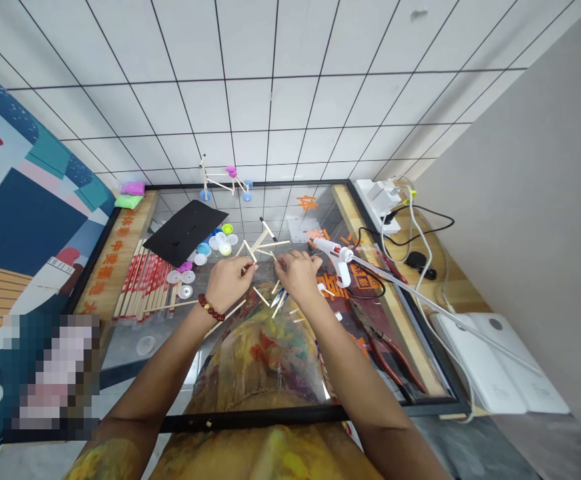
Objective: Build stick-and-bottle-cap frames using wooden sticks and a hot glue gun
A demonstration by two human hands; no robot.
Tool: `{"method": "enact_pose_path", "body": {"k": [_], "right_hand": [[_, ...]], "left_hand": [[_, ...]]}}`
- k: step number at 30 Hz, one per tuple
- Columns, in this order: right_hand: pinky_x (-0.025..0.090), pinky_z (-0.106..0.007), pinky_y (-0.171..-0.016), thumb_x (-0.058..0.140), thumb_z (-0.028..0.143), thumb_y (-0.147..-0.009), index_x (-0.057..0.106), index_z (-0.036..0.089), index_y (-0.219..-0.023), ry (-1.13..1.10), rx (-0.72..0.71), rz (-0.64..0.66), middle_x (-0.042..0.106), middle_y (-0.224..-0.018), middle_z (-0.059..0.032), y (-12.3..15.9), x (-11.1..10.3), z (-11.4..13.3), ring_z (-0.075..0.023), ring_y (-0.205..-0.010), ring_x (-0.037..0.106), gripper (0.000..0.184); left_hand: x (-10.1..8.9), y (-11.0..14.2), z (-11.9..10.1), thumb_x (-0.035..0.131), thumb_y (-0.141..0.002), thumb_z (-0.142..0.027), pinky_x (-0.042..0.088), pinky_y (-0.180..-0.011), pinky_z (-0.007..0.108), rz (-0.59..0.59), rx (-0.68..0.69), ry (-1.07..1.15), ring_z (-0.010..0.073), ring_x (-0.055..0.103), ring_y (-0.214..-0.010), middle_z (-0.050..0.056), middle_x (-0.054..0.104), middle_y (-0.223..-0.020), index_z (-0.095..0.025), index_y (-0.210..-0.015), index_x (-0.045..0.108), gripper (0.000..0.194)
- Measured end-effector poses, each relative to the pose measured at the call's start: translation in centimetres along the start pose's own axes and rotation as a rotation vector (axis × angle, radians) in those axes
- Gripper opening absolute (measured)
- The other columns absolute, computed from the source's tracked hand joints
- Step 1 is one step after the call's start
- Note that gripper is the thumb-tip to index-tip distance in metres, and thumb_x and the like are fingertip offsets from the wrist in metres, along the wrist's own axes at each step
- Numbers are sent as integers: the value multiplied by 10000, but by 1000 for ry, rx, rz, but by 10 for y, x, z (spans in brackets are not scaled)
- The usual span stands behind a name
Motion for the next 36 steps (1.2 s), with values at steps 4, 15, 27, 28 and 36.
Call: {"method": "enact_pose_path", "body": {"k": [4, 15, 27, 28, 36], "right_hand": [[185, -390, -806, 540, 282, -928, 734, 209, -871, 2, -9, -2, 723, -899, -82, -1, 2, 1, -236, -909, 534, 215], [194, -380, -795, 572, 264, -870, 727, 196, -819, -5, 70, -33, 726, -828, -71, -4, 4, 0, -234, -880, 561, 177], [195, -390, -826, 561, 301, -914, 725, 205, -869, -6, 24, -11, 717, -902, -69, -2, 2, 1, -233, -913, 540, 196], [194, -390, -828, 569, 317, -913, 725, 205, -879, -11, 26, -14, 717, -907, -71, -2, 1, 1, -236, -919, 537, 195], [197, -383, -822, 590, 346, -901, 731, 211, -920, -8, 35, -10, 714, -927, -77, -1, 0, 0, -247, -939, 527, 197]], "left_hand": [[-1, 0, 0, 561, -899, -296, 349, -627, 267, -5, -6, 20, 154, 615, -665, 26, 720, -726, -208, -775, 720, 220], [-4, 2, -9, 550, -906, -291, 353, -637, 282, 58, 29, -11, 165, 617, -691, 21, 725, -760, -217, -760, 705, 226], [-3, 2, -10, 565, -895, -294, 351, -628, 284, 71, 22, -15, 168, 610, -686, 21, 709, -760, -217, -772, 700, 198], [-3, 2, -10, 571, -891, -295, 353, -629, 283, 66, 21, -17, 168, 612, -692, 20, 709, -766, -217, -768, 695, 192], [-3, 3, -6, 616, -860, -296, 392, -645, 274, 3, 10, -26, 163, 623, -689, 21, 730, -829, -227, -845, 715, 121]]}}
Point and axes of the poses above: each hand's wrist, its own y-axis away from the middle knuckle, its own x-axis out of the palm, z = x × y, the point moved 5 cm from there along -y, towards the middle knuckle
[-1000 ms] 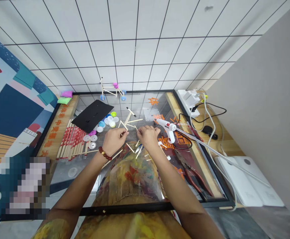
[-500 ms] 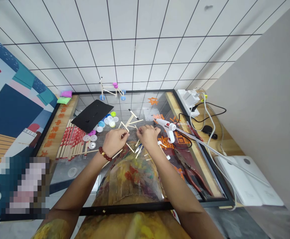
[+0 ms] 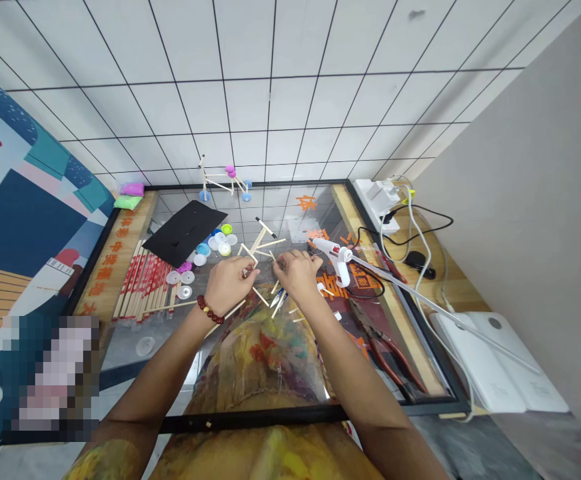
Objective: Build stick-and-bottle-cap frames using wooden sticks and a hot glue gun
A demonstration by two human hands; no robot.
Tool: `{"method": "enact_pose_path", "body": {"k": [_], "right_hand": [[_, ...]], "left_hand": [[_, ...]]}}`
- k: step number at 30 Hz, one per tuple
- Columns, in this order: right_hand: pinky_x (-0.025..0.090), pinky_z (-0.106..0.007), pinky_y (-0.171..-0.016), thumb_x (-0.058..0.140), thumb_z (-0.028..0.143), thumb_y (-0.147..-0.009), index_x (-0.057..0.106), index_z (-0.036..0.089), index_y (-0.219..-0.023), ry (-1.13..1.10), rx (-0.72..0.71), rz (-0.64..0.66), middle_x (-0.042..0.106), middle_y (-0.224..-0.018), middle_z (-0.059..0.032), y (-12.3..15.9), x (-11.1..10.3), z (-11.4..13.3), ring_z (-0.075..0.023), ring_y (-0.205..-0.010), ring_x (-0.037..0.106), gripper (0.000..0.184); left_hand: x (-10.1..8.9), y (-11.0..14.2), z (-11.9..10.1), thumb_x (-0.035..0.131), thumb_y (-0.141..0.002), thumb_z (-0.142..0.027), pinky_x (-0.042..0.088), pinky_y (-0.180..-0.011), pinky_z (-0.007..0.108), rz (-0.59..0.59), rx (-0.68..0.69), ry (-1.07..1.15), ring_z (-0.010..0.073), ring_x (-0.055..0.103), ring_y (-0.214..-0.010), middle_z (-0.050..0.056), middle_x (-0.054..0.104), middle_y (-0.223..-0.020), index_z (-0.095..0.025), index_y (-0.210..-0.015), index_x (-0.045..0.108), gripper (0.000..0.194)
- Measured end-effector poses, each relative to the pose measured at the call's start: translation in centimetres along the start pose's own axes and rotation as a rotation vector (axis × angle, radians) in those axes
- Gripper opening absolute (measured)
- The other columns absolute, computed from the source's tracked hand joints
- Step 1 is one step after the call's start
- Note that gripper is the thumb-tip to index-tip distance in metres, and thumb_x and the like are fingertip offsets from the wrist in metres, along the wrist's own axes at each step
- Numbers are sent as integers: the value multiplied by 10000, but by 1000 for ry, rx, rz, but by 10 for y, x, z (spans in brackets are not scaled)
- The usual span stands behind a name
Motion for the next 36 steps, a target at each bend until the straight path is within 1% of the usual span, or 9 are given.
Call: {"method": "enact_pose_path", "body": {"k": [4, 10, 19, 21, 23, 25, 28, 31, 36], "right_hand": [[194, -388, -817, 572, 306, -909, 736, 215, -890, -10, -10, -3, 721, -907, -67, 0, 0, 1, -241, -920, 532, 189], [189, -387, -817, 555, 312, -923, 740, 211, -873, -4, -5, -4, 716, -872, -73, 0, 1, 0, -240, -908, 527, 217], [185, -377, -806, 536, 285, -922, 733, 210, -881, 28, -4, 12, 712, -888, -75, 0, 1, 1, -233, -904, 526, 215], [186, -374, -802, 533, 289, -923, 733, 211, -882, 37, -7, 14, 710, -892, -78, 0, 1, 1, -236, -912, 526, 218], [187, -373, -796, 536, 293, -923, 733, 212, -882, 32, -6, 17, 708, -897, -78, 0, 0, 2, -238, -919, 526, 217], [189, -374, -791, 541, 291, -920, 733, 210, -884, 27, -1, 22, 707, -902, -79, -1, 0, 1, -239, -923, 525, 212], [191, -375, -791, 539, 290, -919, 733, 209, -895, 30, 2, 24, 707, -910, -81, -1, 0, 0, -240, -922, 526, 211], [195, -376, -794, 529, 280, -921, 729, 208, -880, 43, 1, 18, 709, -905, -83, -1, 1, -1, -238, -908, 529, 217], [200, -383, -807, 544, 257, -899, 717, 194, -843, 15, 25, -10, 713, -867, -78, -2, 2, -2, -237, -889, 540, 192]], "left_hand": [[2, 0, 0, 583, -872, -239, 409, -669, 276, 7, 31, -5, 171, 645, -741, 32, 734, -846, -227, -867, 732, 149], [4, -1, 3, 601, -866, -262, 422, -664, 276, 5, 0, 6, 170, 648, -738, 26, 739, -855, -233, -877, 737, 139], [-3, 1, 5, 658, -832, -291, 473, -701, 294, -82, -65, 39, 179, 655, -749, 34, 710, -873, -224, -881, 713, 100], [-7, -1, 5, 739, -768, -335, 504, -796, 325, -164, -75, 29, 228, 666, -919, 76, 687, -1040, -212, -999, 692, 265], [-8, -6, 8, 849, -640, -381, 488, -959, 397, -246, -61, 51, 311, 586, -1185, 135, 596, -1287, -192, -1221, 611, 656], [-2, -14, 15, 895, -567, -386, 440, -1064, 449, -219, -45, 158, 346, 497, -1315, 162, 530, -1401, -177, -1376, 493, 927], [15, -24, 31, 828, -680, -316, 464, -1061, 411, -92, -73, 374, 276, 596, -1214, 124, 636, -1292, -182, -1363, 517, 763], [20, -25, 42, 810, -695, -289, 466, -1069, 395, -118, -67, 425, 255, 616, -1189, 113, 650, -1283, -183, -1338, 560, 698], [21, -21, 43, 789, -716, -277, 459, -1086, 396, -129, 7, 422, 254, 608, -1213, 120, 622, -1342, -195, -1375, 548, 706]]}}
Point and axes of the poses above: each hand's wrist, its own y-axis away from the middle knuckle, its own x-axis out of the palm, z = x × y, the point moved 5 cm from there along -y, towards the middle knuckle
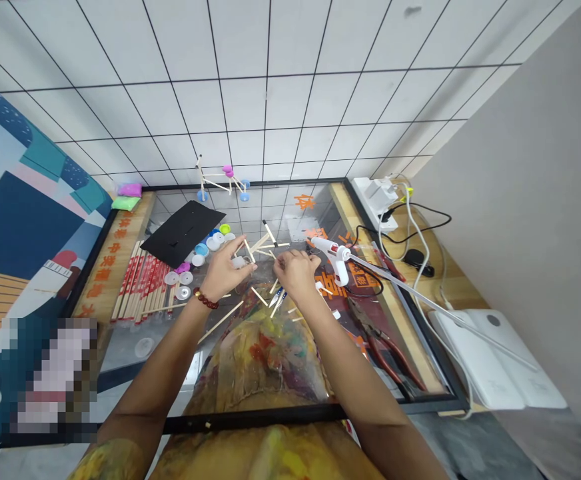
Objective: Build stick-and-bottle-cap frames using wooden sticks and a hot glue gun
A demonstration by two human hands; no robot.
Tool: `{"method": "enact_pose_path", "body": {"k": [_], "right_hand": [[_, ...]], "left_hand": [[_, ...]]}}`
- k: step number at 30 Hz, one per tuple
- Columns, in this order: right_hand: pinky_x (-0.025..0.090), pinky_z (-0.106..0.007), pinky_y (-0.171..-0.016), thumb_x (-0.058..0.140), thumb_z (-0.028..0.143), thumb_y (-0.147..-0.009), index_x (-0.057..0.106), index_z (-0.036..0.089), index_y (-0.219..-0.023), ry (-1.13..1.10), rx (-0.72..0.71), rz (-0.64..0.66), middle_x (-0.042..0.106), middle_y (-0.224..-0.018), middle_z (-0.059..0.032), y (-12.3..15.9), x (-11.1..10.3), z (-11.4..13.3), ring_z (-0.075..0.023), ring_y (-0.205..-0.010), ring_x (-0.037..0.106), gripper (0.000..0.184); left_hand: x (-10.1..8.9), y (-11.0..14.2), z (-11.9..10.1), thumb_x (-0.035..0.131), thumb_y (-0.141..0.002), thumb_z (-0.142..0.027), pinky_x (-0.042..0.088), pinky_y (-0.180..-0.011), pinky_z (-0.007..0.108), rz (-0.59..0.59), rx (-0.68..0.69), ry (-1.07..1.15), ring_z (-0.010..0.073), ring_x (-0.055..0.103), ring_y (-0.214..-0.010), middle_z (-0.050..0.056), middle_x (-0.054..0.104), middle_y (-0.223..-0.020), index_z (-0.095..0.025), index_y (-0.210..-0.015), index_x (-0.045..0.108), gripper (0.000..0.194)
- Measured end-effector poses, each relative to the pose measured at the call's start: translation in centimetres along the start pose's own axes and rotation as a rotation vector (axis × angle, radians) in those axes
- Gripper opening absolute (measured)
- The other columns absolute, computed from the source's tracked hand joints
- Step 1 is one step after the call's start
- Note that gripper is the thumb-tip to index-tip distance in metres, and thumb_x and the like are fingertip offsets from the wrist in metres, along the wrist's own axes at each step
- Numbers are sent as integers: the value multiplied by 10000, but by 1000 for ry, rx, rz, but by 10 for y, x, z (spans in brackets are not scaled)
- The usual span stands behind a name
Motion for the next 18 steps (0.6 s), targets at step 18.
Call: {"method": "enact_pose_path", "body": {"k": [18], "right_hand": [[195, -379, -812, 572, 261, -891, 723, 192, -824, -28, 15, -4, 718, -861, -71, -1, 4, -2, -223, -868, 551, 179]], "left_hand": [[-2, 1, -8, 794, -700, -248, 490, -1075, 434, -8, 82, -29, 272, 624, -1192, 107, 639, -1316, -209, -1361, 567, 700]]}}
Point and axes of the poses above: each hand's wrist, its own y-axis away from the middle knuckle, its own x-axis out of the palm, z = x × y, the point moved 5 cm from there along -y, towards the middle knuckle
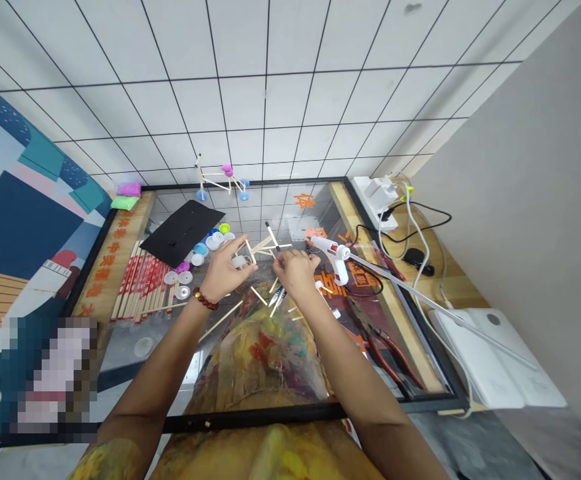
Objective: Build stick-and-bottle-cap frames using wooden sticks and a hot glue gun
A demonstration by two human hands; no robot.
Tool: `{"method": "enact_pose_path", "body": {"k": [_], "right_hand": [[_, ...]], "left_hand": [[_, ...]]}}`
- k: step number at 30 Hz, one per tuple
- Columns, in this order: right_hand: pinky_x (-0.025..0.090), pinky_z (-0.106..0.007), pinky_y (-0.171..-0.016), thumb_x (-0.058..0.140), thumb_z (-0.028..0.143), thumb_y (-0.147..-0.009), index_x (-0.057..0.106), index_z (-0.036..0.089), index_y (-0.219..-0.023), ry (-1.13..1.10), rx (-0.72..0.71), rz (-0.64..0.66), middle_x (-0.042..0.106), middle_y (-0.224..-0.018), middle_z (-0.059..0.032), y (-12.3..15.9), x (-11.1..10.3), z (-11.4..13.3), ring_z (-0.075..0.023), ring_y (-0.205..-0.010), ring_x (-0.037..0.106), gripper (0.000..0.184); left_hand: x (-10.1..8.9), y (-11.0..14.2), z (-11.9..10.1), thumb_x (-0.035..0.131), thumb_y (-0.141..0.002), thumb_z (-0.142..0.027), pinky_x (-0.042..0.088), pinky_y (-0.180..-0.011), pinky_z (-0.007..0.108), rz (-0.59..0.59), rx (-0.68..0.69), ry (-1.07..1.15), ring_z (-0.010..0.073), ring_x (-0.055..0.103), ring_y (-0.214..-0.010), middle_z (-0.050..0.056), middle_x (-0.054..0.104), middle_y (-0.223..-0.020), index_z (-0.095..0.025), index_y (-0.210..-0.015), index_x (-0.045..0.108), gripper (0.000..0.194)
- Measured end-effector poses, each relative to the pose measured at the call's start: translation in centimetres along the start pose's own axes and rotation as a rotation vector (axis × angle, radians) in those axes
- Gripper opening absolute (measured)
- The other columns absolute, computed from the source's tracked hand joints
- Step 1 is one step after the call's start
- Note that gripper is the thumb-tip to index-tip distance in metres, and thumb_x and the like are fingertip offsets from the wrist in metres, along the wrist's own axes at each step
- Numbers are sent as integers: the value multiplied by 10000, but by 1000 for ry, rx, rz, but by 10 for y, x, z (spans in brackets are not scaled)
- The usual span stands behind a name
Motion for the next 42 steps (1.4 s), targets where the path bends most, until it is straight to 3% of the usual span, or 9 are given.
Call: {"method": "enact_pose_path", "body": {"k": [15, 24, 33, 42], "right_hand": [[192, -388, -819, 550, 259, -889, 716, 190, -826, 26, -29, 7, 719, -859, -73, 1, -1, 1, -232, -888, 544, 191], [199, -383, -817, 563, 282, -878, 718, 192, -875, -14, 13, 12, 715, -923, -80, 2, -6, 1, -246, -926, 541, 179], [204, -387, -824, 593, 299, -855, 717, 194, -887, -24, 32, 13, 714, -916, -74, 2, -9, -2, -250, -935, 545, 165], [196, -376, -800, 548, 248, -889, 719, 202, -865, -7, 11, 26, 715, -909, -65, 2, -5, -1, -232, -909, 540, 179]], "left_hand": [[5, 2, -3, 798, -692, -266, 506, -1046, 437, -21, -53, 9, 273, 642, -1150, 113, 653, -1270, -192, -1350, 567, 701], [2, 3, -16, 754, -733, -252, 484, -1067, 450, 39, 39, -109, 286, 601, -1221, 129, 620, -1301, -183, -1415, 482, 738], [5, 3, -9, 793, -696, -267, 494, -1049, 472, 34, 15, -87, 302, 594, -1211, 135, 601, -1295, -191, -1432, 457, 813], [3, 2, -7, 734, -726, -212, 475, -1086, 434, 35, 18, -61, 264, 595, -1237, 123, 608, -1344, -191, -1406, 501, 719]]}}
Point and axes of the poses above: each hand's wrist, its own y-axis away from the middle knuckle, its own x-axis out of the palm, z = x × y, the point moved 5 cm from there along -y, towards the middle knuckle
